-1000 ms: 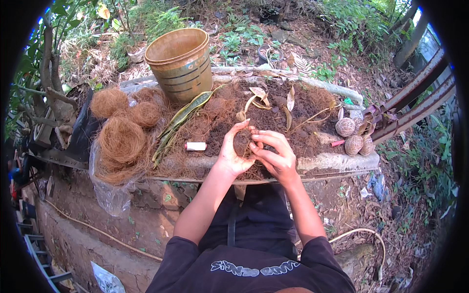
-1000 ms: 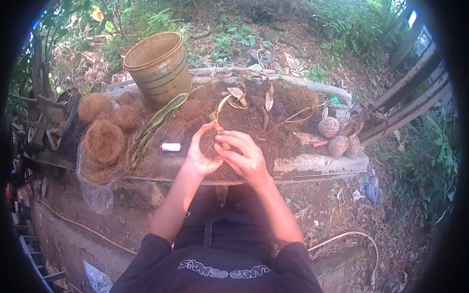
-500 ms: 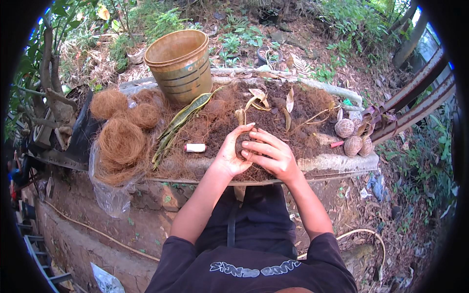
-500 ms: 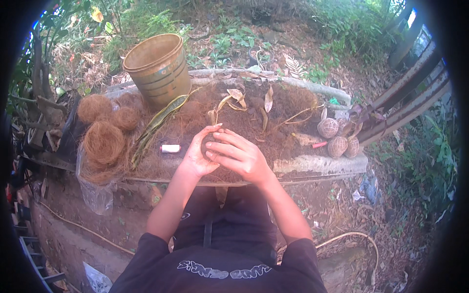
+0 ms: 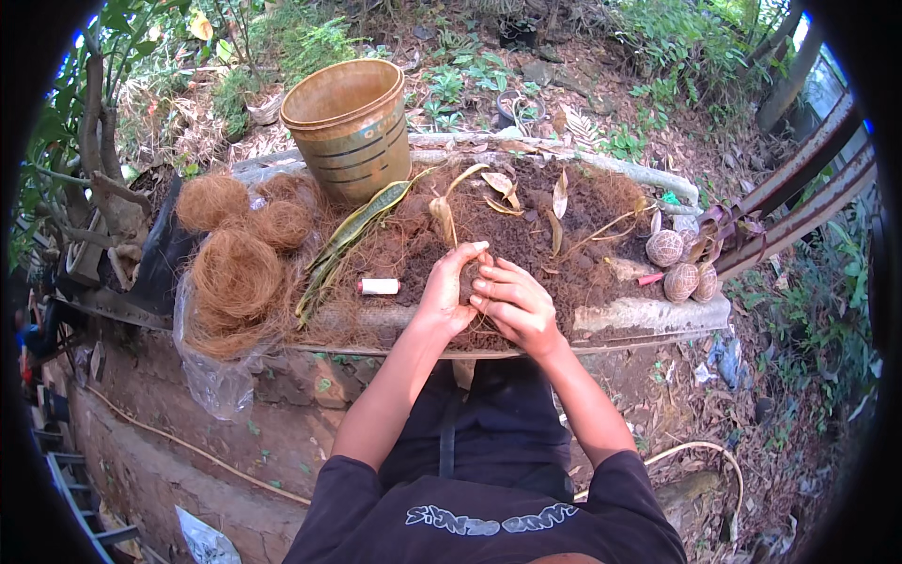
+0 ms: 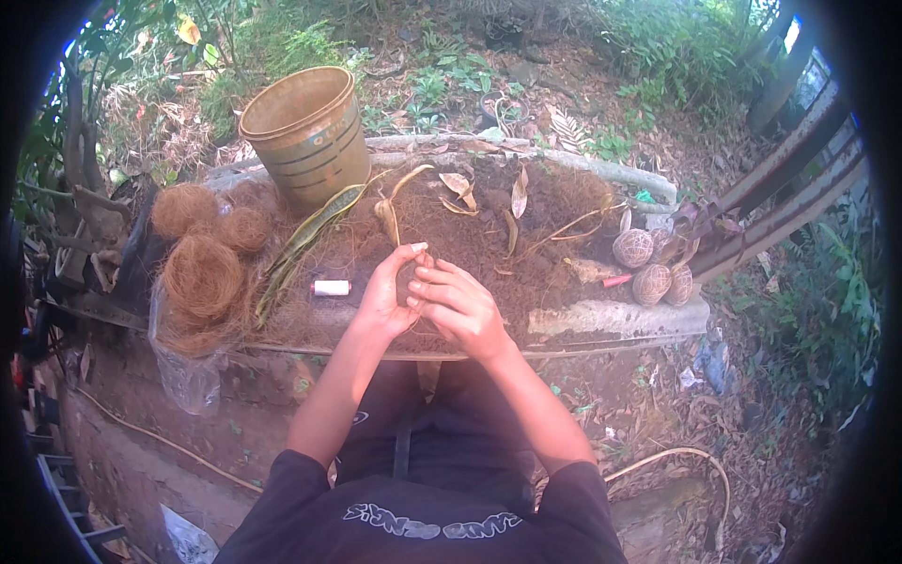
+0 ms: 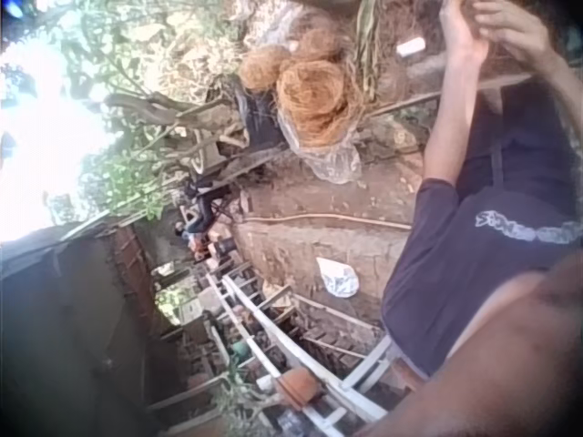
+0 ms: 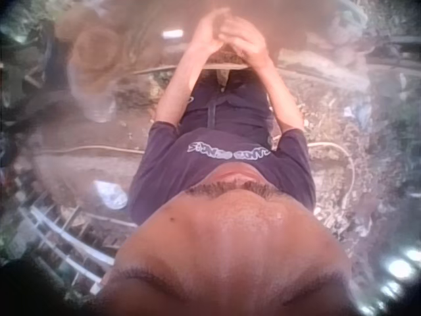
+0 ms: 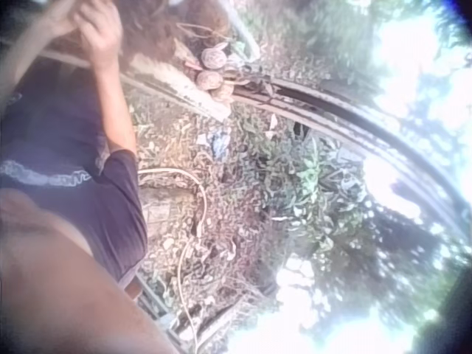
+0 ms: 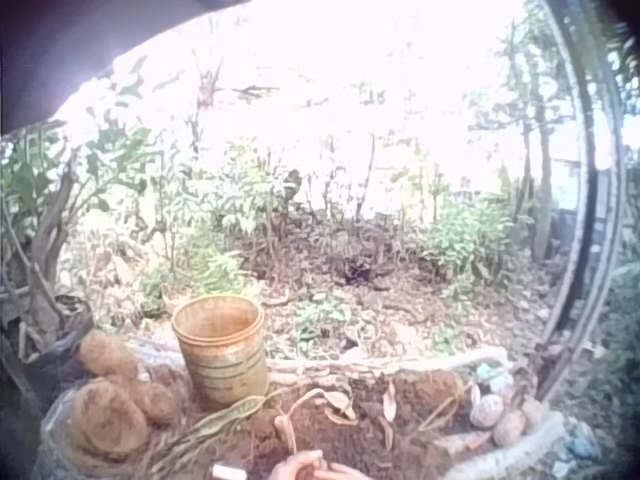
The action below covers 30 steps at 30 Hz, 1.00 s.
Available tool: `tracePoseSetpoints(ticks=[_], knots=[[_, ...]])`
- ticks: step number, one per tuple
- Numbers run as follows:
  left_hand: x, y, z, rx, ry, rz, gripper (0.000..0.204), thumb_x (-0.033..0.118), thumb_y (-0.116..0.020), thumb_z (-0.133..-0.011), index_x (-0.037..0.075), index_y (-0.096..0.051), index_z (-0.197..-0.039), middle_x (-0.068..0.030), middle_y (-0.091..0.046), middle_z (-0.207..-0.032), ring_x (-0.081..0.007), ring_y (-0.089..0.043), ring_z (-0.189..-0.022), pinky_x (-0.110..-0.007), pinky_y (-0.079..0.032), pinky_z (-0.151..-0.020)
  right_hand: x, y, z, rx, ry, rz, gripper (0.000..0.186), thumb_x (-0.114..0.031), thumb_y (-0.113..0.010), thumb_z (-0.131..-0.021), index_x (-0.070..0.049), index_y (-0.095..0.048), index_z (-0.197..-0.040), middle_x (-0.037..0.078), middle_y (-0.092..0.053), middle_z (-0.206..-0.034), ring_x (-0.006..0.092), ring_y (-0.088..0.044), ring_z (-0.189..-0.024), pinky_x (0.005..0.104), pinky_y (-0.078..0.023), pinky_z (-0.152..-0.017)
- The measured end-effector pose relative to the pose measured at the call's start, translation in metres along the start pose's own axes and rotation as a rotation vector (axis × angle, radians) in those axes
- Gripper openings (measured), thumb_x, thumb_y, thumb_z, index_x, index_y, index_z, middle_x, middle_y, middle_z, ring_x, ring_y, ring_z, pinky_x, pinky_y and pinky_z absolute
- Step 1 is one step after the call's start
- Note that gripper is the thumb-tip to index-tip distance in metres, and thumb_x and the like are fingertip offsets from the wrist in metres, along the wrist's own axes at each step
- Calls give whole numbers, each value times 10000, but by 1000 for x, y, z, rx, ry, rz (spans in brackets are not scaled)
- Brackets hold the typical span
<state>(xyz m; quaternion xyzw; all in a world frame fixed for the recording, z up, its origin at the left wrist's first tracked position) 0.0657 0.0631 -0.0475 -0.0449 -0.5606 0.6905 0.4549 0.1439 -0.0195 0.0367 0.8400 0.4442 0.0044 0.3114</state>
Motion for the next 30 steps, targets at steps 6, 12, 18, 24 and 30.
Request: tracePoseSetpoints(ticks=[6, 12, 18, 24, 30], knots=[[20, -10, 12, 38, -119, -70, 393, 469, -523, -984, 101, -638, -909, -53, -670, -869, -168, -663, -779, -343, -552, -691, 14, 9, 3, 109, -478, -158, 608, -119, -821, -711, -47, -623, -1281, 151, -593, -1331, 340, -578, -1223, 484, -461, -1036], [24, -12, 14, 89, -278, -334, 331, 357, -550, -1000, 51, -661, -943, -58, -673, -913, -118, -619, -841, -295, -495, -779, 12, -15, 14, 66, -425, 100, 644, -104, -804, -719, -46, -591, -1324, 153, -565, -1371, 383, -446, -1353, 504, -385, -1100], [33, -10, 19, 122, -391, -507, 278, 300, -601, -991, 34, -653, -926, -17, -622, -865, -74, -539, -824, -243, -436, -739, -1, -13, 9, 128, -512, -20, 556, -97, -817, -707, -24, -656, -1234, 145, -612, -1295, 377, -509, -1296, 492, -420, -1064], [31, -15, 20, 49, -491, -613, 427, 384, -443, -1049, 22, -648, -952, -28, -617, -913, -88, -531, -855, -262, -429, -791, 8, -14, 18, 299, -631, -153, 433, -85, -827, -698, 7, -711, -1105, 155, -679, -1181, 351, -569, -1235, 425, -470, -1015], [33, -10, 22, 44, -478, -685, 346, 272, -413, -1059, 11, -639, -1044, -22, -605, -894, -81, -519, -799, -261, -440, -768, 8, -17, 18, 288, -712, -211, 454, -54, -798, -739, 27, -675, -1169, 158, -666, -1176, 318, -616, -1155, 425, -464, -1019]])
Point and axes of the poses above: each hand's wrist, its own z-axis away from the middle knuckle, its own y-axis out of the back of the hand, x = y × z, the point moved 7 cm from there along -z, towards the middle knuckle
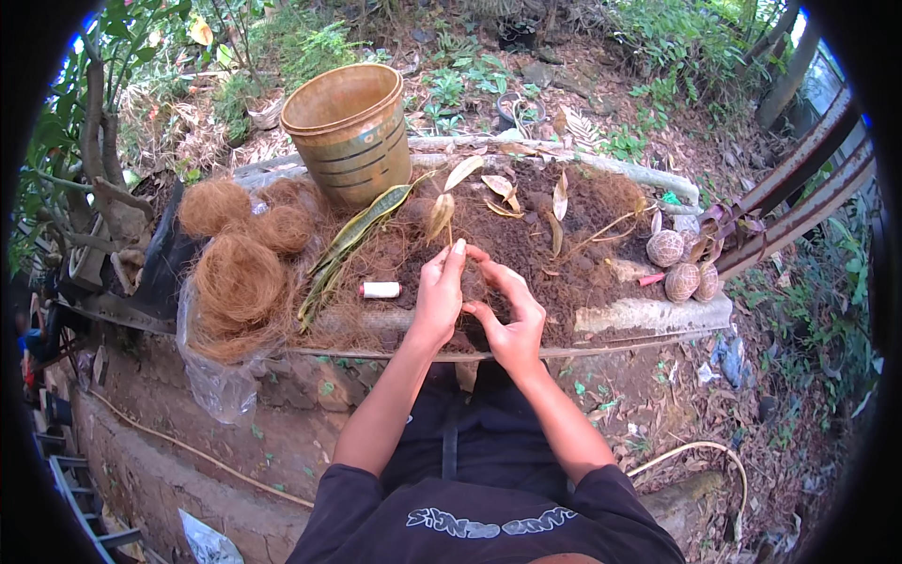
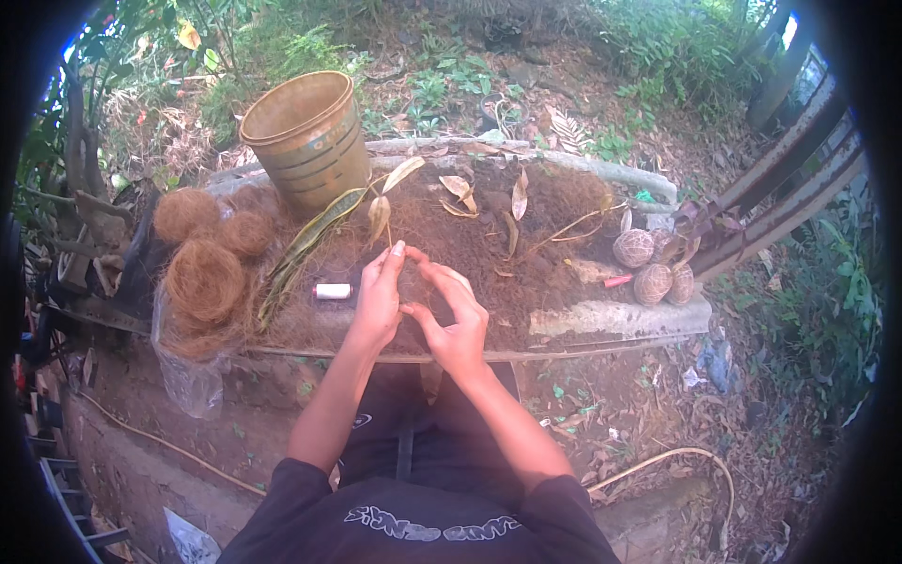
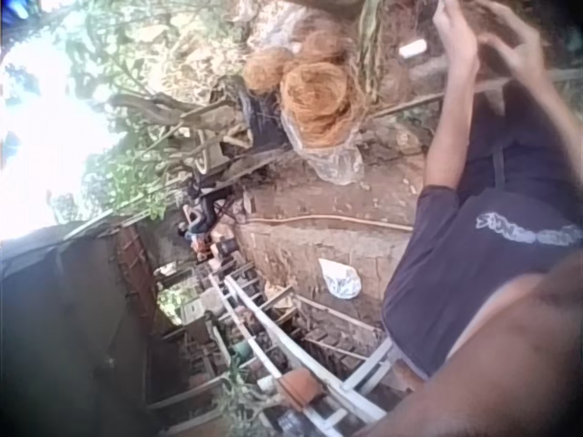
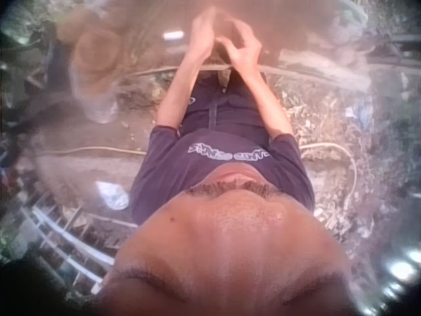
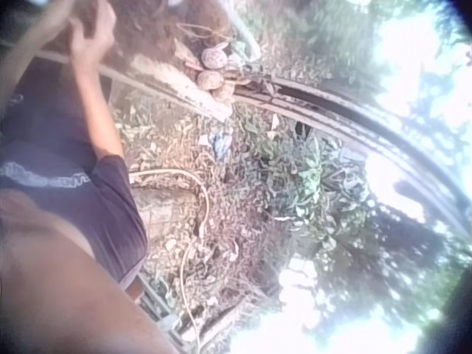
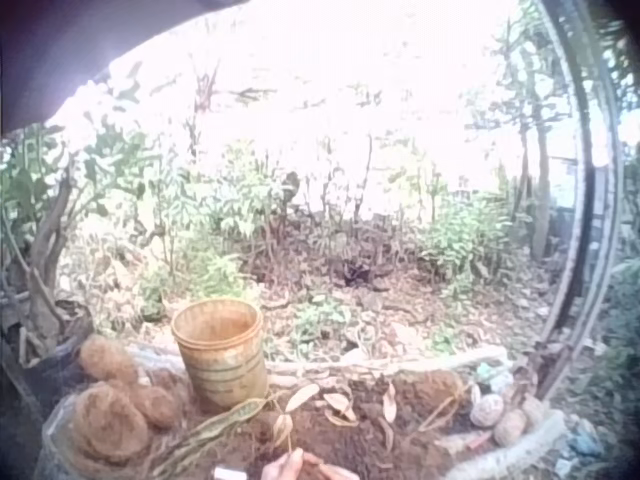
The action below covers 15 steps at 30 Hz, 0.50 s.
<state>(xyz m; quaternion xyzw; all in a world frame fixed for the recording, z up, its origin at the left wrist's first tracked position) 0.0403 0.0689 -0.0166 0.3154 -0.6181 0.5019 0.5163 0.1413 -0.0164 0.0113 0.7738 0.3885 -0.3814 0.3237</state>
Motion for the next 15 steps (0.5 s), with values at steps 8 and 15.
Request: tracePoseSetpoints(ticks=[8, 15], knots=[[7, 0, 4, 11, 35, -114, 287, 172, -400, -1039, 22, -604, -1174, -47, -638, -945, -94, -595, -854, -257, -504, -791, -8, -6, 5, -47, 161, 173, 480, -50, -755, -752, -32, -667, -1223, 132, -647, -1172, 340, -580, -1167, 428, -472, -990], [31, -8, 3, -86, 89, 211, 623, 532, -272, -1046, 7, -559, -1220, -144, -671, -1117, -218, -654, -1010, -366, -518, -925, 27, -3, 3, 101, -188, -402, 446, -178, -651, -940, 4, -564, -1338, 154, -581, -1327, 249, -537, -1245, 376, -400, -1061]])
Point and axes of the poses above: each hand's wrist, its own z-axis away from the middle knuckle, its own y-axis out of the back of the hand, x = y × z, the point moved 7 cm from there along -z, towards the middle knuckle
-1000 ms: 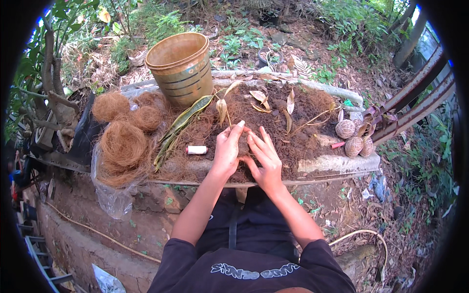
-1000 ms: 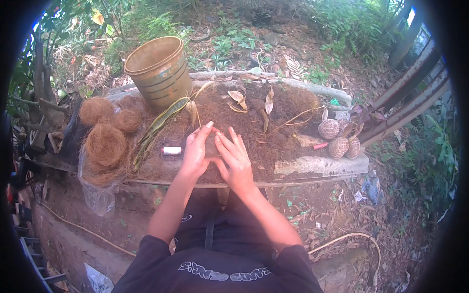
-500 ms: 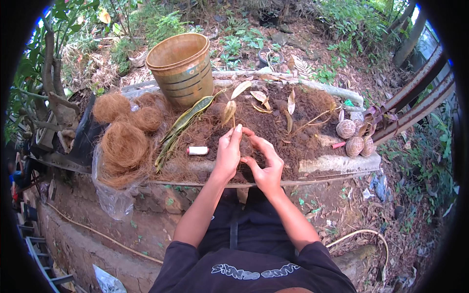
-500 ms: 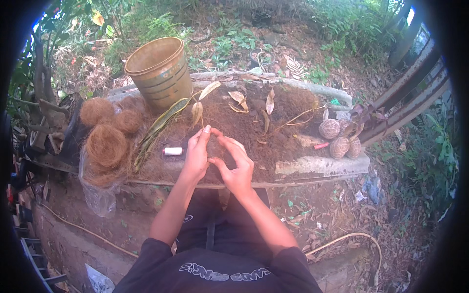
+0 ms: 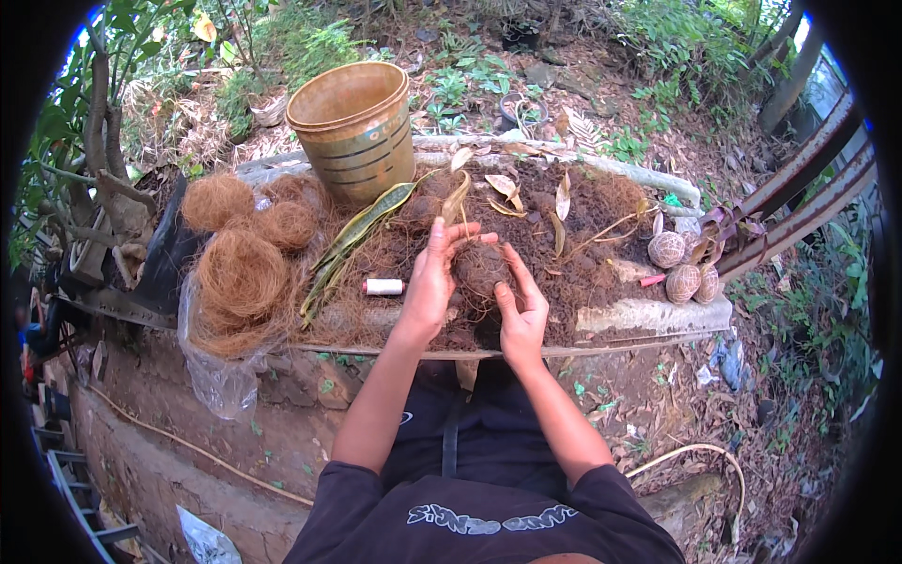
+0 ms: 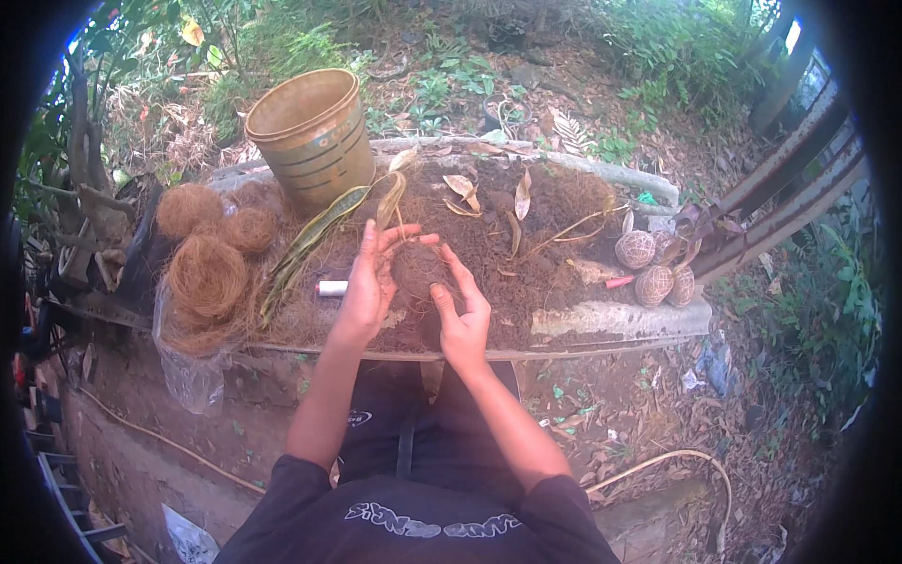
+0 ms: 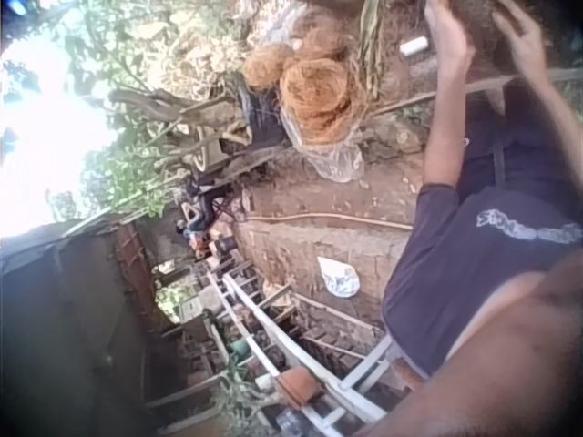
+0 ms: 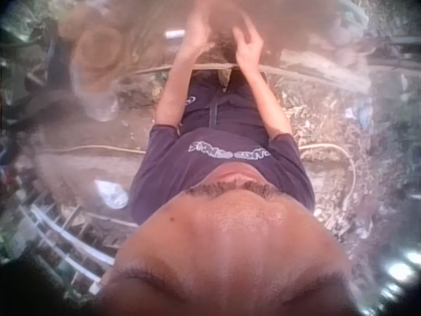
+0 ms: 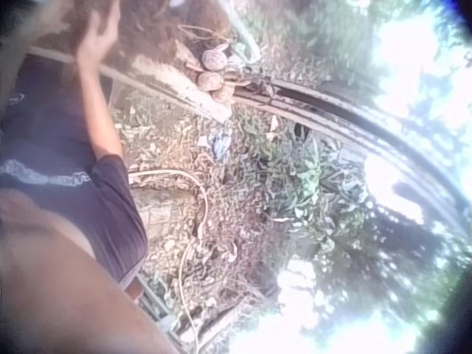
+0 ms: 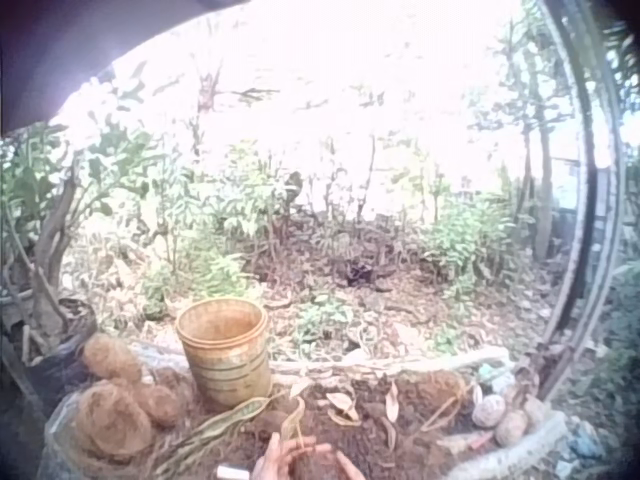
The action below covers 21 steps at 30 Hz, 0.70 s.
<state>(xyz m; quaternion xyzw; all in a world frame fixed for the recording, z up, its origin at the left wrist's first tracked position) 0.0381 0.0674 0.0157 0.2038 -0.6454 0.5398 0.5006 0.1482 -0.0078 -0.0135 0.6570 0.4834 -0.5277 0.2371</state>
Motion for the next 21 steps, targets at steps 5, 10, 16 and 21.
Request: tracePoseSetpoints(ticks=[5, 10, 16, 21], knots=[[-28, 22, -12, 45, -72, 119, 636, 542, -278, -1040, 9, -625, -1039, -150, -681, -1042, -239, -657, -981, -384, -523, -921, 9, -12, 4, -131, 11, 137, 411, -178, -682, -905, -8, -617, -1274, 157, -562, -1357, 286, -510, -1279, 416, -378, -1079], [-31, 34, -9, 235, 50, 251, 652, 536, -305, -1032, 0, -663, -940, -125, -692, -880, -215, -674, -816, -358, -558, -797, -41, -19, 1, -152, 350, 559, 497, -148, -775, -761, -94, -671, -1244, 141, -559, -1357, 370, -510, -1256, 467, -408, -1054], [-19, 17, -5, 29, -41, 122, 407, 298, -316, -1034, 8, -579, -1147, -162, -662, -1097, -244, -613, -1086, -371, -491, -960, -30, -20, -3, -187, 309, 538, 491, -99, -747, -784, -53, -653, -1264, 131, -646, -1272, 338, -546, -1239, 416, -452, -1019], [-12, 12, -2, -35, -9, 105, 359, 176, -363, -1016, 4, -482, -1309, -187, -631, -1207, -254, -589, -1168, -402, -484, -988, -7, -8, 2, -86, -11, 176, 468, -68, -677, -878, -10, -582, -1333, 153, -611, -1330, 261, -534, -1289, 367, -433, -1044]])
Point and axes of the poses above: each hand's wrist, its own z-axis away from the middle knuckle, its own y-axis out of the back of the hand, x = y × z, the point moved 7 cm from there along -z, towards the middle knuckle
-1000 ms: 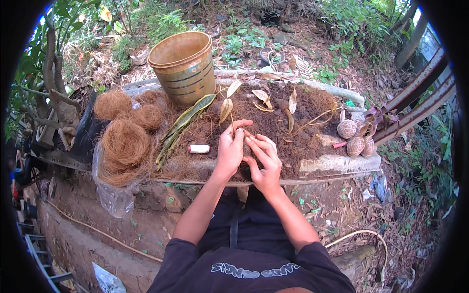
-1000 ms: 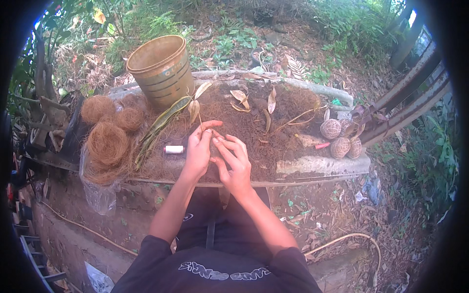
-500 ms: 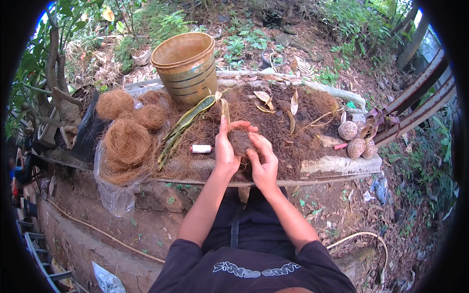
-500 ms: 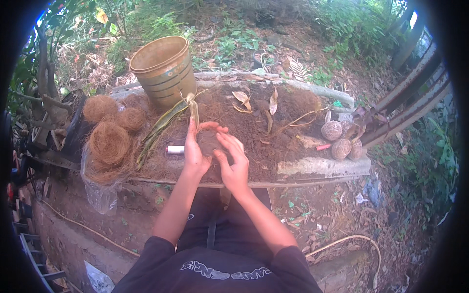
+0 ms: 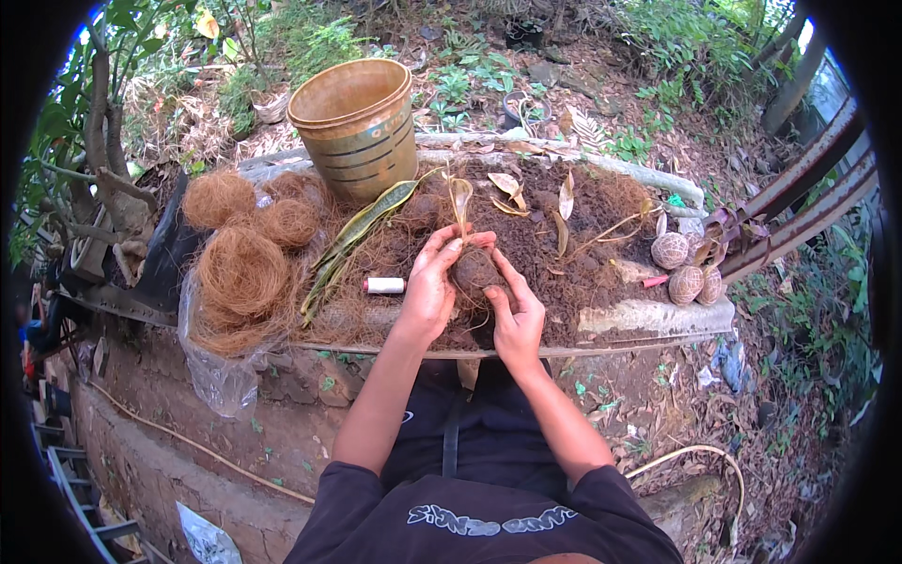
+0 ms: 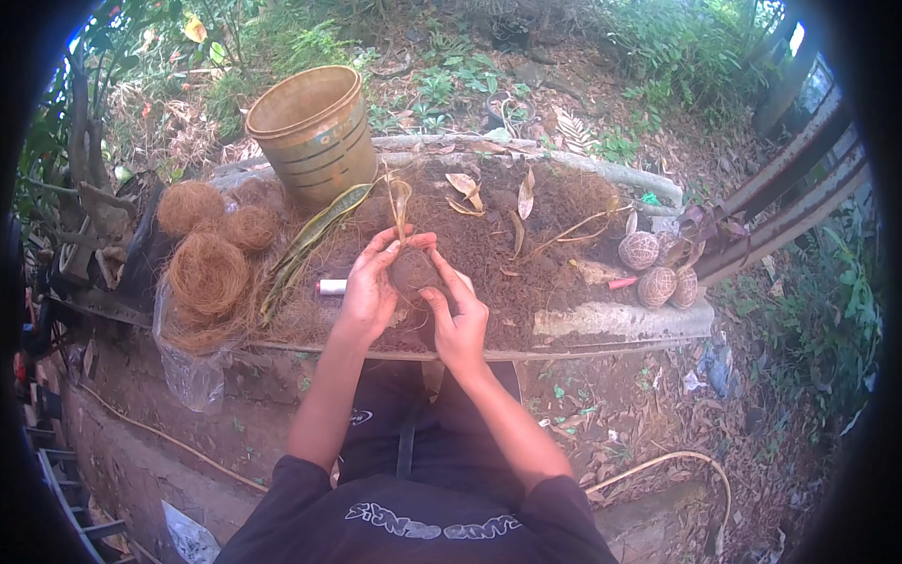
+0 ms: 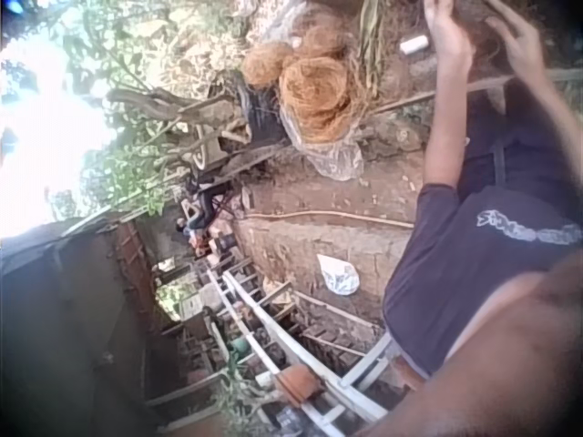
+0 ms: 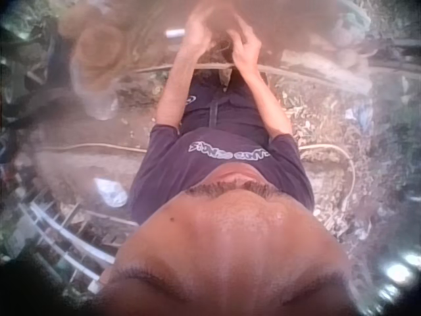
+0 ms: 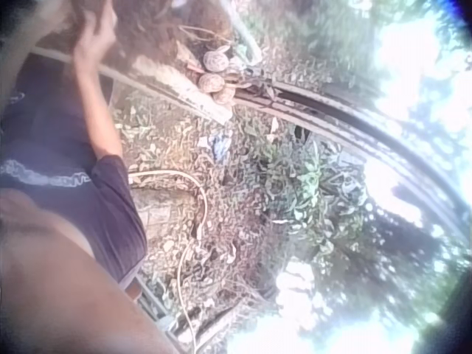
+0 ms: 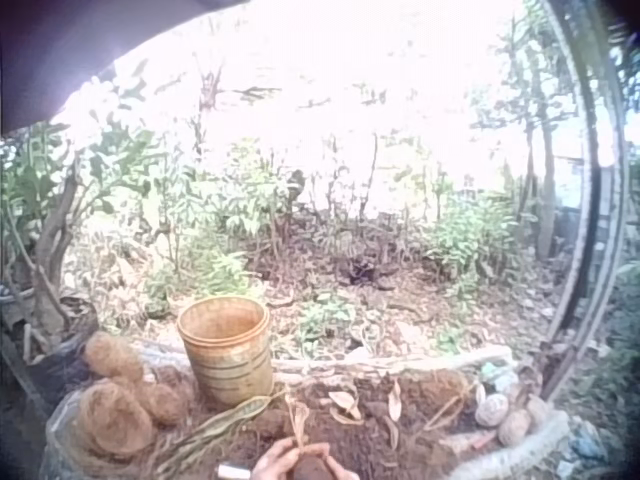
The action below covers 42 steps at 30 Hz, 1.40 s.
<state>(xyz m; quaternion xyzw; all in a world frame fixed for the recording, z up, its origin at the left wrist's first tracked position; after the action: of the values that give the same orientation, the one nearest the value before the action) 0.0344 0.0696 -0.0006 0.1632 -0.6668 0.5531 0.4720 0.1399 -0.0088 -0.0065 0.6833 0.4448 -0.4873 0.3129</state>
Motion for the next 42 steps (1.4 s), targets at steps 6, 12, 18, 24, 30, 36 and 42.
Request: tracePoseSetpoints(ticks=[6, 12, 18, 24, 30, 36, 42], knots=[[-8, 2, -3, -82, -102, 26, 385, 277, -425, -1018, 11, -509, -1283, -184, -618, -1229, -252, -583, -1181, -398, -479, -995, 4, -7, 1, 1, 20, -129, 455, -31, -638, -907, 30, -547, -1349, 164, -578, -1371, 249, -522, -1300, 360, -413, -1064], [-24, 6, 0, 73, -130, 246, 318, 284, -464, -993, 29, -520, -1176, -161, -618, -1049, -336, -633, -1075, -448, -520, -960, -10, -15, 0, -9, 210, 157, 449, 40, -654, -843, 24, -608, -1289, 171, -611, -1325, 275, -561, -1259, 360, -431, -1051], [-23, 18, 2, 118, -148, 158, 308, 264, -440, -984, 22, -532, -1152, -137, -603, -1065, -322, -641, -1055, -442, -532, -935, -25, -15, -5, -77, 160, 235, 479, -15, -735, -784, -9, -644, -1255, 165, -645, -1269, 298, -609, -1189, 368, -467, -1010], [-7, 4, 7, 130, -240, 33, 336, 203, -391, -946, -31, -618, -1029, -135, -663, -1000, -201, -653, -939, -329, -524, -853, 8, -14, 4, 50, 36, -90, 469, -5, -756, -776, 63, -633, -1224, 193, -623, -1297, 273, -567, -1258, 366, -471, -1012], [-6, 5, 2, 19, -283, -157, 369, 190, -394, -918, -36, -606, -1119, -134, -641, -1056, -207, -627, -1000, -342, -492, -913, 7, -13, 3, 6, 32, -70, 546, -52, -739, -818, 5, -570, -1335, 182, -577, -1336, 263, -571, -1233, 355, -505, -959], [-2, -4, -2, -96, -101, 49, 508, 383, -340, -1034, -24, -544, -1258, -158, -640, -1133, -237, -623, -1081, -385, -490, -981, -8, -8, -13, -94, 85, -56, 532, -87, -724, -848, -4, -559, -1347, 163, -554, -1330, 262, -571, -1210, 313, -532, -902], [-13, 3, 4, 1, -246, 15, 422, 340, -359, -1026, -13, -562, -1135, -184, -639, -1110, -281, -636, -1081, -411, -518, -948, -5, -17, -4, -147, -16, -38, 532, -64, -748, -793, -46, -608, -1306, 142, -570, -1290, 256, -556, -1185, 337, -527, -881]])
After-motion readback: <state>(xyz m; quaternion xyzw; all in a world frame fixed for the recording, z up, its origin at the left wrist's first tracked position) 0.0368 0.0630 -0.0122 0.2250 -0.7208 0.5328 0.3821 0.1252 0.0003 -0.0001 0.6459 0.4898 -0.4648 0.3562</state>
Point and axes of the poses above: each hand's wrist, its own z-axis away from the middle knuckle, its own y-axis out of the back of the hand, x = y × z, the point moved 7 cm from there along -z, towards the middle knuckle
